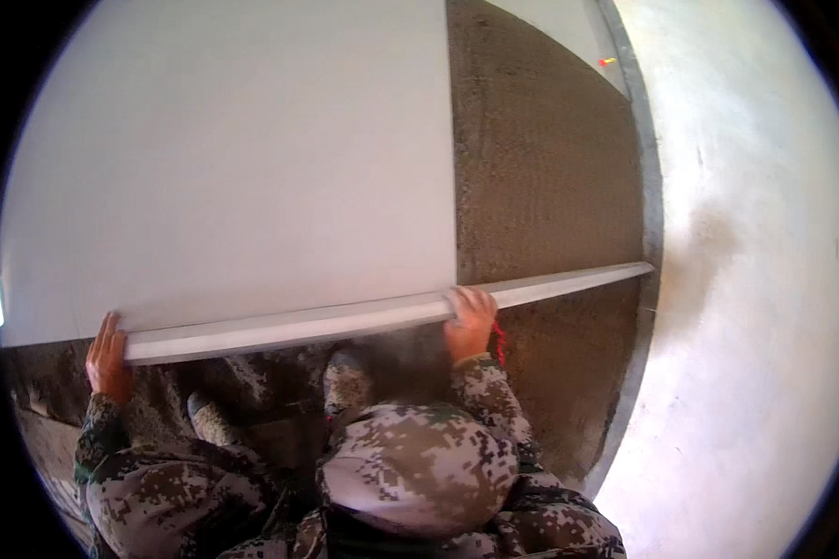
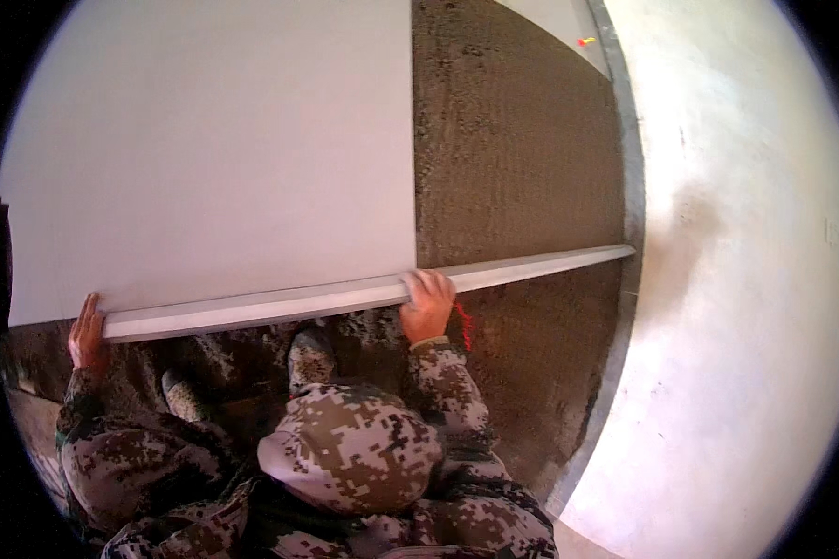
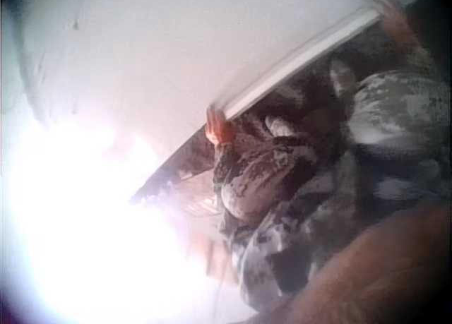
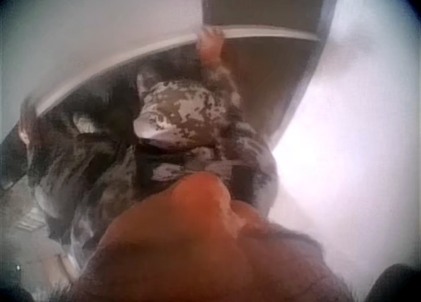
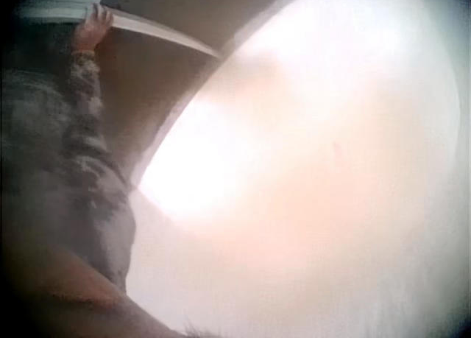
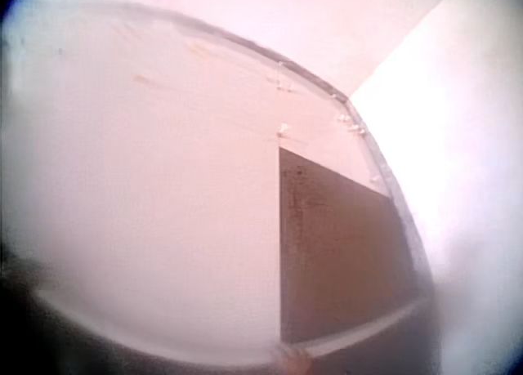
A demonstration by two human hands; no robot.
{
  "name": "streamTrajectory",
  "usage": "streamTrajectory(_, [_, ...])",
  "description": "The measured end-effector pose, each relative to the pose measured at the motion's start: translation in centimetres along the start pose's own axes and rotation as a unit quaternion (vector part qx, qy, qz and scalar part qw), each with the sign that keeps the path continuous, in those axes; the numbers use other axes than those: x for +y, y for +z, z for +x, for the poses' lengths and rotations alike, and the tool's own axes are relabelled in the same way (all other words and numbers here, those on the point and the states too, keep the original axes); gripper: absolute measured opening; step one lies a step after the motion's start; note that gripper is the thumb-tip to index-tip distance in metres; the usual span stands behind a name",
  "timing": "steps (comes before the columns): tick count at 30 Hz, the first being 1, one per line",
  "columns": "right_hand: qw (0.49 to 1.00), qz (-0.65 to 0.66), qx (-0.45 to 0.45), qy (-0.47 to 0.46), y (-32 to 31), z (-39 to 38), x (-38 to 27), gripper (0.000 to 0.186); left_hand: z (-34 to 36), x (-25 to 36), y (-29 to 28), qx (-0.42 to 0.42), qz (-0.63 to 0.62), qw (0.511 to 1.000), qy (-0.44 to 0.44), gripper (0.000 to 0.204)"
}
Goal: The person installs a large white floor tile by positioning it on a prepared surface, tapping it with a rubber mallet to seat it, and then using a straight edge to check alignment. The person is kneeling on the floor during the process.
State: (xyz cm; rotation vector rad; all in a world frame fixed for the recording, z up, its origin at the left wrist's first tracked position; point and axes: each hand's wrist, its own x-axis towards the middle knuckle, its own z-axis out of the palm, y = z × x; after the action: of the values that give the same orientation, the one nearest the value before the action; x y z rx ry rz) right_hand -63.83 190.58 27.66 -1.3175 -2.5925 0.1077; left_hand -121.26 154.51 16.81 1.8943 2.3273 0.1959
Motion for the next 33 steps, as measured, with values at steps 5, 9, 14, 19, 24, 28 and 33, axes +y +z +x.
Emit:
streamTrajectory(5, [1.000, 0.003, 0.000, -0.011, 0.1, 0.3, 1.2, 0.045, -0.7, -1.1, 1.6, 0.034, 0.005, 0.999, 0.029, 0.030])
streamTrajectory(9, [1.000, -0.004, -0.010, -0.001, -0.2, 0.7, 1.0, 0.044, -0.4, -0.9, 2.4, 0.050, 0.009, 0.998, 0.024, 0.028])
streamTrajectory(14, [1.000, 0.003, -0.008, 0.009, -0.4, 0.6, 1.1, 0.043, 0.2, -0.7, 2.4, 0.048, 0.019, 0.998, 0.036, 0.028])
streamTrajectory(19, [1.000, 0.010, -0.014, 0.004, -0.1, 0.8, 1.4, 0.042, 0.3, -0.5, 1.4, 0.040, 0.008, 0.998, 0.038, 0.024])
streamTrajectory(24, [1.000, -0.004, -0.020, 0.010, -0.4, 0.7, 1.8, 0.041, 0.8, -0.5, 1.6, 0.066, -0.005, 0.995, 0.070, 0.017])
streamTrajectory(28, [1.000, 0.004, -0.010, 0.010, -0.2, 0.9, 1.9, 0.035, 0.9, -0.7, 1.7, 0.029, 0.010, 0.999, 0.031, 0.015])
streamTrajectory(33, [0.999, -0.003, -0.023, 0.036, -0.2, 1.5, 1.5, 0.025, 1.2, -0.7, 1.3, 0.033, -0.040, 0.998, 0.027, 0.021])
